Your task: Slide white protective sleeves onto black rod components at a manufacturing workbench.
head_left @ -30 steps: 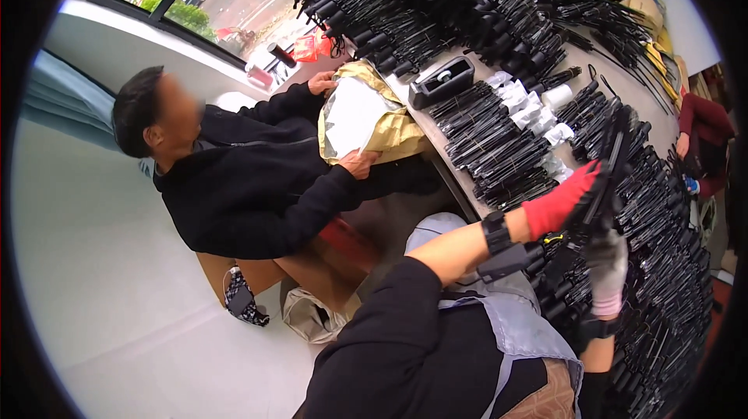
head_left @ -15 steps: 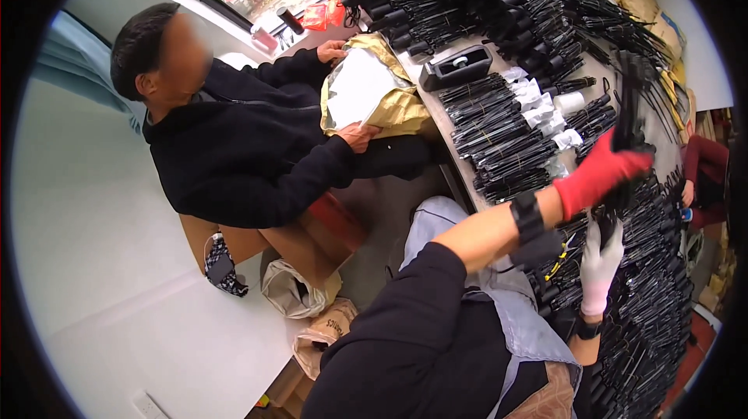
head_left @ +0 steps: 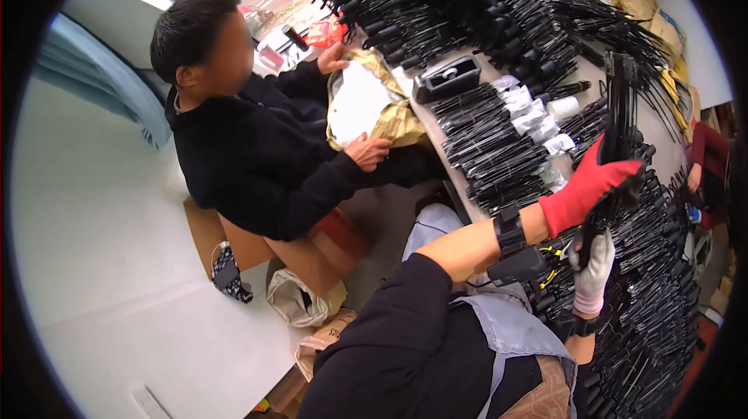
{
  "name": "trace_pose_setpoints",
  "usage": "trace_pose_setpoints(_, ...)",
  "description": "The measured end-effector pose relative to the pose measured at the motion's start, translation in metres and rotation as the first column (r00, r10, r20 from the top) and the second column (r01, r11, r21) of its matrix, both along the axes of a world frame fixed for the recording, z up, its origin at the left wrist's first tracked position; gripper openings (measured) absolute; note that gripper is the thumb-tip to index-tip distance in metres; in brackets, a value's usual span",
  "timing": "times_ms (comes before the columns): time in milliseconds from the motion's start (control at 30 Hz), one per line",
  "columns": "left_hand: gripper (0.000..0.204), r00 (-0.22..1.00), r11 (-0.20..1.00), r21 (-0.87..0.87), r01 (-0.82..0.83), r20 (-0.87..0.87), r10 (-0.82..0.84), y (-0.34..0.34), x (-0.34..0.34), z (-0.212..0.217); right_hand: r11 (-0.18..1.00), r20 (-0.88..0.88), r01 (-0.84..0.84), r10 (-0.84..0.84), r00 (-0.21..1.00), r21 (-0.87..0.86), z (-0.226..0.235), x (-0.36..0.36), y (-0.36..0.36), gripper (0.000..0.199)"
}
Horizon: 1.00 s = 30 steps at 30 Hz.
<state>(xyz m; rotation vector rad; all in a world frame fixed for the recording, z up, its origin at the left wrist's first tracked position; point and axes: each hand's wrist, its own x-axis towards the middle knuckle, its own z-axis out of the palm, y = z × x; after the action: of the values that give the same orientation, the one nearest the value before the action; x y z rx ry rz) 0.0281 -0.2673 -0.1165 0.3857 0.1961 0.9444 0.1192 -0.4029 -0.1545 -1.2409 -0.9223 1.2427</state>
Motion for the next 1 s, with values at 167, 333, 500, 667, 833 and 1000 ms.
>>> trace_pose_setpoints(167, 0.032, 0.98, 0.998, 0.028, 0.054, -0.192, -0.048, 0.021, 0.013, -0.004, 0.95, 0.157, 0.313, -0.308, 0.938, -0.008, -0.011, -0.001, 0.022, 0.057)
trace_pose_setpoints(333, 0.031, 0.965, 0.978, 0.038, 0.207, -0.17, -0.198, 0.064, 0.02, 0.0, 0.982, 0.144, 0.18, -0.187, 0.972, 0.063, 0.008, -0.007, 0.065, 0.044)
trace_pose_setpoints(500, 0.027, 0.942, 0.956, 0.094, 0.276, -0.224, -0.25, 0.117, 0.019, 0.033, 0.951, 0.143, 0.296, -0.306, 0.941, 0.088, 0.021, -0.022, 0.113, 0.044)
trace_pose_setpoints(667, 0.028, 0.981, 0.931, 0.331, 0.152, -0.164, -0.102, 0.156, 0.036, 0.087, 0.87, 0.358, 0.343, -0.465, 0.81, 0.354, 0.085, 0.0, 0.182, 0.04)
trace_pose_setpoints(833, 0.031, 0.969, 0.932, 0.334, 0.14, -0.238, -0.061, 0.151, 0.045, 0.097, 0.729, 0.313, 0.398, -0.628, 0.712, 0.557, 0.095, 0.004, 0.216, 0.038)
trace_pose_setpoints(1000, 0.028, 0.957, 0.891, 0.445, 0.083, -0.286, 0.054, 0.146, 0.055, 0.075, 0.743, 0.307, 0.373, -0.601, 0.738, 0.556, 0.062, 0.013, 0.212, 0.043)
